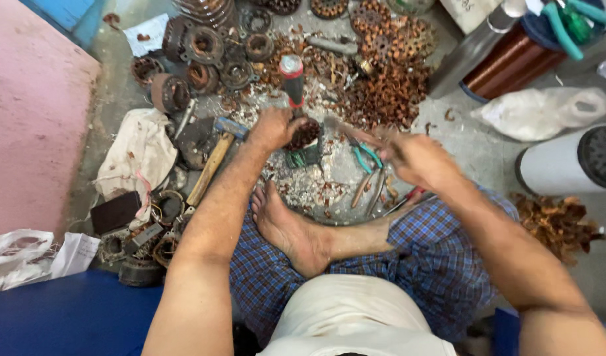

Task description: The person uses a hammer and a punch to knock copper coils out of motor stators, then uses pliers to pull remaining copper wiring from a stator core while working on the floor surrounded by motor parts and copper scrap.

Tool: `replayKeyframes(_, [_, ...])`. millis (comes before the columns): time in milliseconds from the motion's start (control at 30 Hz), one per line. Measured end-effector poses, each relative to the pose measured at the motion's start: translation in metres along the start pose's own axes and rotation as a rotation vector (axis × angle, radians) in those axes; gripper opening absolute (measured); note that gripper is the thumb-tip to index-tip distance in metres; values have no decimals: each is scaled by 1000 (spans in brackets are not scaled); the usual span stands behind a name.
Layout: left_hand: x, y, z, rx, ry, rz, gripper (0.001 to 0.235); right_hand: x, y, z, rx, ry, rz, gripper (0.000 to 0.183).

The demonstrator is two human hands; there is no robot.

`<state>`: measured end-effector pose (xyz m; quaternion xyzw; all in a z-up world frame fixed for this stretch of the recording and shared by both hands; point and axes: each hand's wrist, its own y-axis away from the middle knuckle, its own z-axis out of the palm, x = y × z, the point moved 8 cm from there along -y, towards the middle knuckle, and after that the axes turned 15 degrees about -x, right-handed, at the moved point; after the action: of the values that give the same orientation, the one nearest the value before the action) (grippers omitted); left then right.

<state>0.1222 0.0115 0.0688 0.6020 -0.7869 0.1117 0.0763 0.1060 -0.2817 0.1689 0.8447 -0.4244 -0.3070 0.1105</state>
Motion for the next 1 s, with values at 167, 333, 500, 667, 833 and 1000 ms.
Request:
replayKeyframes(167, [-10, 1, 20, -220, 326, -178, 47, -62, 88, -113, 739, -341, -297, 49])
replayKeyframes(333, [-3, -5, 8, -250, 267, -188, 44, -155, 55, -136, 379, 246, -325, 64])
replayKeyframes(500, [-7, 0, 20, -319, 328, -259, 46, -172, 100, -166, 461, 296, -477, 31])
replayKeyframes(667, [-5, 3, 16, -349, 334, -292, 47, -173, 77, -129, 443, 389, -467, 47])
replayKeyframes(833, [6, -2, -6, -194, 128, -158, 48, -163, 95, -147, 482, 359, -531, 57])
replayKeyframes(1000, [-1, -4, 12, -354, 260, -287, 51, -142, 78, -126, 452, 349, -485, 58])
